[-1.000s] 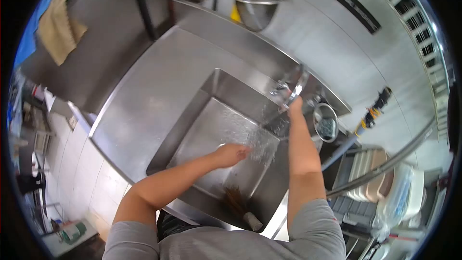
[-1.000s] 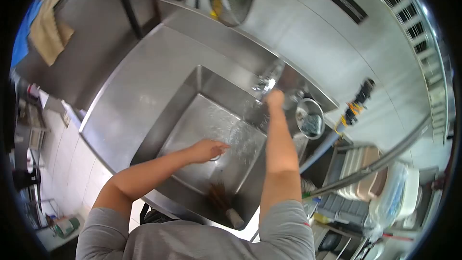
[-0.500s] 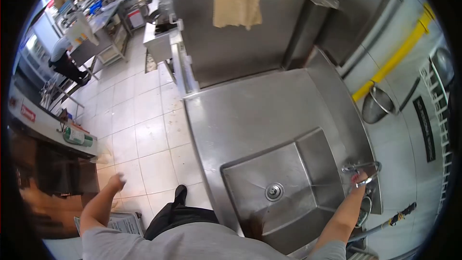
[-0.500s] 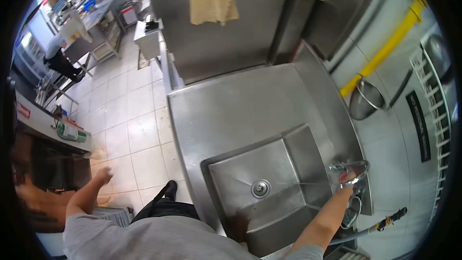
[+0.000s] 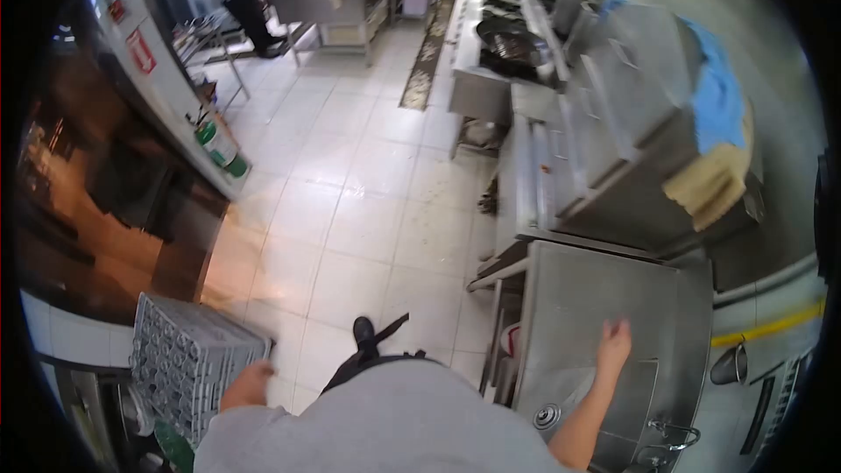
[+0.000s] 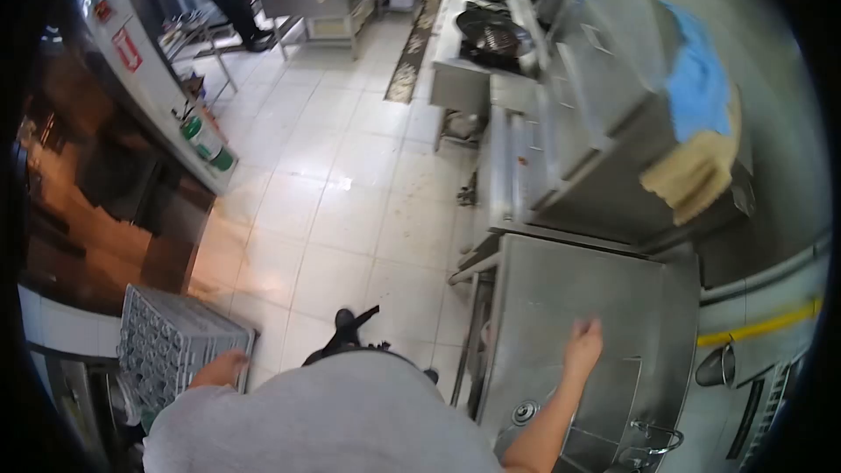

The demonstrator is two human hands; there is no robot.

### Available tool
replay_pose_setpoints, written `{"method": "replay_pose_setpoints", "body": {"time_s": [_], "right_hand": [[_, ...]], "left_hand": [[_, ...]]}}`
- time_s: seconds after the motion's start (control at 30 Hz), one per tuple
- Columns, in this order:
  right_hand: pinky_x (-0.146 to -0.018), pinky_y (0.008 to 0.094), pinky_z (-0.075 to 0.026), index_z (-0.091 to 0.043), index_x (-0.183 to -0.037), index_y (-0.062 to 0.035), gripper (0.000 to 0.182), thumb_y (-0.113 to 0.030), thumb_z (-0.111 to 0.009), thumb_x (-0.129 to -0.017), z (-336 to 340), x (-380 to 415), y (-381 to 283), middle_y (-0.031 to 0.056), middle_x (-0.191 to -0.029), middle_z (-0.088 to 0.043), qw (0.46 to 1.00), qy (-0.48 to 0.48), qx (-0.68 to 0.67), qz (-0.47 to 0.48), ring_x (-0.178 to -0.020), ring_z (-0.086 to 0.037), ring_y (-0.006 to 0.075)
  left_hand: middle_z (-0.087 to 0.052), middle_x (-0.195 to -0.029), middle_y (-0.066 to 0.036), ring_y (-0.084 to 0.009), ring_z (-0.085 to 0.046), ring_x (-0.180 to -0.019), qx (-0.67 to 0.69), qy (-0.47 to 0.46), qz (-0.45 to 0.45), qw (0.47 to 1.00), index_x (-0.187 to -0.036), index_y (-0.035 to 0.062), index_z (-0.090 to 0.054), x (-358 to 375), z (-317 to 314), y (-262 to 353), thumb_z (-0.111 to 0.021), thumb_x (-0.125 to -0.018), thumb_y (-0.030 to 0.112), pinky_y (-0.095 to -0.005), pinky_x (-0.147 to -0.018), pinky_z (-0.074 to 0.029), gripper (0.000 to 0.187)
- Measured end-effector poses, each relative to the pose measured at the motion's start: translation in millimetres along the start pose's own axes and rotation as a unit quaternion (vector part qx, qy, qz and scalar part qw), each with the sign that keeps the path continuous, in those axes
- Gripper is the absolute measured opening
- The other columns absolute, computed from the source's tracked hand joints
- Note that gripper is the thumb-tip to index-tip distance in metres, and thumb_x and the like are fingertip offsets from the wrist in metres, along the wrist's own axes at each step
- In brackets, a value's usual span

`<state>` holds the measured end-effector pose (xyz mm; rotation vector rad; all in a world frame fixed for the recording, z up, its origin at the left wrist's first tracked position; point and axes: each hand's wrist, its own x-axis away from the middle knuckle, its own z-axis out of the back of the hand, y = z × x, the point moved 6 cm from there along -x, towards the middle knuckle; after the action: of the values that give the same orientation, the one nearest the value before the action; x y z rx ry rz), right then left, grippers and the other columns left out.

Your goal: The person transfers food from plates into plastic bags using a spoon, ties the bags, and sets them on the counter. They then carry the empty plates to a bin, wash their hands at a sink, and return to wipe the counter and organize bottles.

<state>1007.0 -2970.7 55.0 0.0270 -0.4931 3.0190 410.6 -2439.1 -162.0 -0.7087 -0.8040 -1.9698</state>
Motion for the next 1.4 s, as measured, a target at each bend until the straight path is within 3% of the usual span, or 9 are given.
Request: {"method": "replay_pose_setpoints", "body": {"time_s": [0.17, 0.37, 0.5, 0.57, 0.67, 0.97, 1.1, 1.23, 1.4], "right_hand": [[-0.078, 0.0319, -0.046, -0.062, -0.101, -0.0010, 0.023, -0.018, -0.057, -0.087, -120.7, 5.6, -212.7, 0.0125, -0.089, -0.065, 0.920, 0.014, -0.333, 0.208, -0.083, -0.061, 0.0239], [-0.085, 0.0388, -0.045, -0.062, -0.107, -0.0038, 0.030, -0.022, -0.056, -0.084, -370.7, 114.5, -198.7, 0.0167, -0.100, -0.064, 0.761, -0.588, 0.175, 0.210, -0.097, -0.059, 0.0278], [-0.083, 0.0402, -0.045, -0.063, -0.103, -0.0045, 0.029, -0.023, -0.056, -0.083, -434.0, 88.1, -187.8, 0.0169, -0.100, -0.063, 0.709, -0.630, 0.250, 0.198, -0.096, -0.059, 0.0296], [-0.083, 0.0409, -0.046, -0.063, -0.102, -0.0049, 0.028, -0.024, -0.056, -0.082, -462.0, 39.3, -207.9, 0.0170, -0.100, -0.063, 0.701, -0.627, 0.291, 0.177, -0.095, -0.059, 0.0305], [-0.081, 0.0420, -0.046, -0.064, -0.099, -0.0054, 0.028, -0.025, -0.056, -0.081, -507.8, -51.4, -280.1, 0.0171, -0.100, -0.063, 0.698, -0.599, 0.346, 0.183, -0.094, -0.059, 0.0318], [-0.077, 0.0405, -0.048, -0.057, -0.115, -0.0031, 0.042, -0.030, -0.057, -0.082, -637.7, -276.3, -923.1, 0.0165, -0.096, -0.064, 0.805, -0.193, 0.025, 0.561, -0.090, -0.061, 0.0307], [-0.061, 0.0249, -0.048, -0.057, -0.114, -0.0034, 0.028, -0.014, -0.052, -0.088, -575.4, -190.1, -1124.0, 0.0068, -0.089, -0.065, 0.737, -0.483, -0.369, 0.296, -0.072, -0.060, 0.0131], [-0.077, 0.0403, -0.048, -0.064, -0.106, -0.0090, 0.030, -0.025, -0.050, -0.086, -688.0, -177.2, -1067.9, 0.0141, -0.101, -0.064, 0.722, -0.435, 0.148, 0.518, -0.085, -0.062, 0.0300], [-0.086, 0.0420, -0.044, -0.067, -0.094, -0.0084, 0.037, -0.039, -0.050, -0.084, -749.8, -178.8, -891.0, 0.0145, -0.106, -0.063, 0.614, -0.586, 0.382, 0.365, -0.101, -0.058, 0.0311]], "left_hand": [[-0.055, -0.121, -0.021, -0.0331, -0.051, -0.115, 0.090, 0.045, -0.008, 0.995, -0.117, 0.0027, -0.057, -199.1, 41.9, 32.1, -0.059, -0.082, 0.035, -0.0371, -0.096, -0.041, 0.048], [-0.064, -0.106, -0.019, -0.0281, -0.062, -0.095, 0.230, 0.049, -0.122, 0.964, -0.119, 0.0038, -0.056, -263.9, 184.8, 100.6, -0.061, -0.082, 0.031, -0.0354, -0.081, -0.049, 0.046], [-0.062, -0.107, -0.020, -0.0279, -0.061, -0.096, 0.416, 0.144, 0.062, 0.896, -0.117, 0.0034, -0.057, -326.9, 215.7, -38.2, -0.059, -0.081, 0.027, -0.0356, -0.083, -0.048, 0.042], [-0.060, -0.112, -0.018, -0.0326, -0.057, -0.106, 0.002, 0.189, 0.069, 0.980, -0.111, 0.0046, -0.062, -358.6, 187.2, -150.5, -0.055, -0.083, 0.028, -0.0397, -0.091, -0.045, 0.037], [-0.059, -0.113, -0.021, -0.0324, -0.058, -0.104, -0.007, -0.049, 0.291, 0.955, -0.105, 0.0045, -0.065, -305.9, 180.9, -204.1, -0.052, -0.082, 0.024, -0.0391, -0.089, -0.046, 0.033], [-0.061, -0.079, -0.011, -0.0237, -0.061, -0.071, 0.447, -0.011, 0.421, 0.789, -0.087, 0.0063, -0.059, -276.8, 218.8, -122.9, -0.057, -0.080, 0.029, -0.0392, -0.055, -0.047, 0.024], [-0.062, -0.086, -0.015, -0.0265, -0.060, -0.080, 0.421, -0.054, 0.377, 0.824, -0.093, 0.0055, -0.060, -379.9, 280.6, -140.8, -0.057, -0.080, 0.032, -0.0412, -0.065, -0.047, 0.029], [-0.063, -0.094, -0.018, -0.0294, -0.060, -0.089, 0.346, -0.021, 0.304, 0.888, -0.099, 0.0046, -0.061, -572.2, 420.6, -191.6, -0.057, -0.081, 0.035, -0.0432, -0.075, -0.047, 0.035], [-0.060, -0.112, -0.019, -0.0288, -0.059, -0.101, 0.329, 0.259, 0.127, 0.899, -0.119, 0.0020, -0.054, -745.5, 773.3, -155.0, -0.056, -0.086, 0.019, -0.0371, -0.088, -0.045, 0.038]]}}
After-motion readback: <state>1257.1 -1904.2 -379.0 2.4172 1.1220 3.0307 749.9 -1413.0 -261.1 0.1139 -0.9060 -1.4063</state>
